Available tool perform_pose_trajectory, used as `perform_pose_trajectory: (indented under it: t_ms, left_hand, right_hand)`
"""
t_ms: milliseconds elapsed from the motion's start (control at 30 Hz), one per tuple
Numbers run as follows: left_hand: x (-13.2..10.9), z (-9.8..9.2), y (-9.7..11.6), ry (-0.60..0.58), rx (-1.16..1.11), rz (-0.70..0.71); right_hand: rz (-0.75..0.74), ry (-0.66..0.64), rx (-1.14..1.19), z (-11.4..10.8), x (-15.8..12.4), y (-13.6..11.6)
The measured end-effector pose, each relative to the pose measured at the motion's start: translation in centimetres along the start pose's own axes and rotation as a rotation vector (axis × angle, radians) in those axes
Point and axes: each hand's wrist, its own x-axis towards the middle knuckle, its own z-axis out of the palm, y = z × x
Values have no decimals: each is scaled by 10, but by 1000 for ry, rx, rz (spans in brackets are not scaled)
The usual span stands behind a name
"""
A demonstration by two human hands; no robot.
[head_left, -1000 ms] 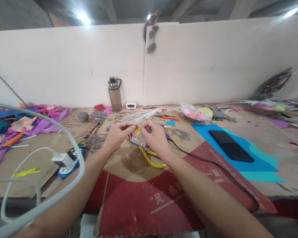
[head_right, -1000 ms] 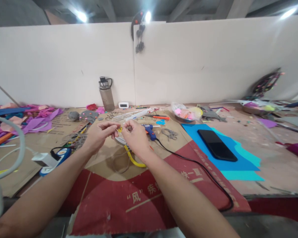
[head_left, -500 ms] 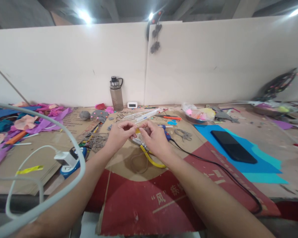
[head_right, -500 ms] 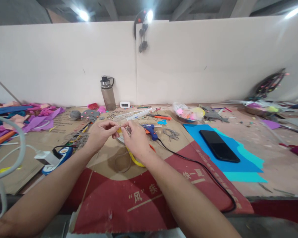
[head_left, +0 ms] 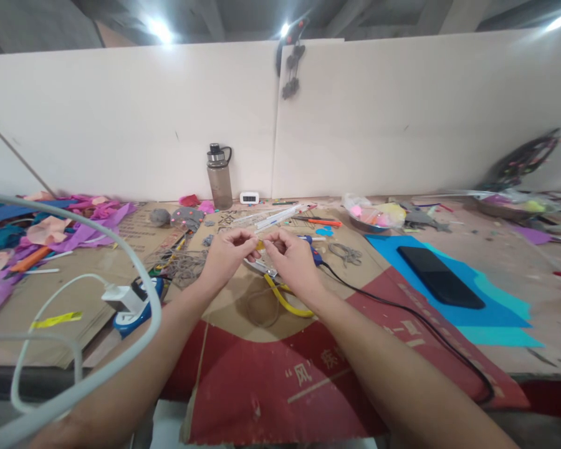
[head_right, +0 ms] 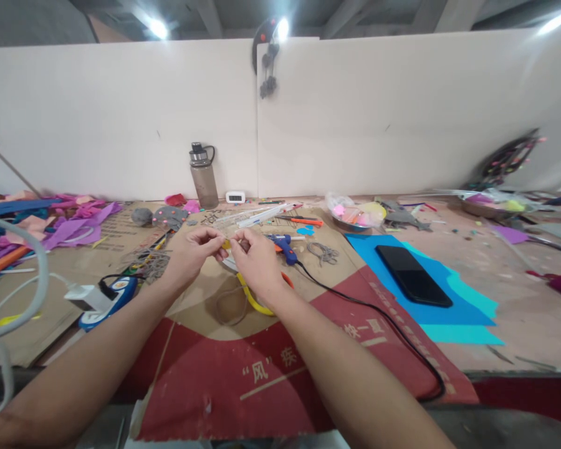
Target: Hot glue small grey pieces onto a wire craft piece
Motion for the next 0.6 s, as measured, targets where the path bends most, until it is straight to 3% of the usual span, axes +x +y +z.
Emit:
perform_pose_trajectory:
  t_ms: [267,467,600]
  left_hand:
    - [5,-2,-2,-142,-323,-201]
    - [3,-2,-1,-126,-21,-69]
    - [1,-3,4,-39,130,-7]
  right_hand:
    - [-12,25,-5,-1,4,8]
    - [-41,12,-72,-2,2,5]
    - [-65,-23,-105,-1,0,4]
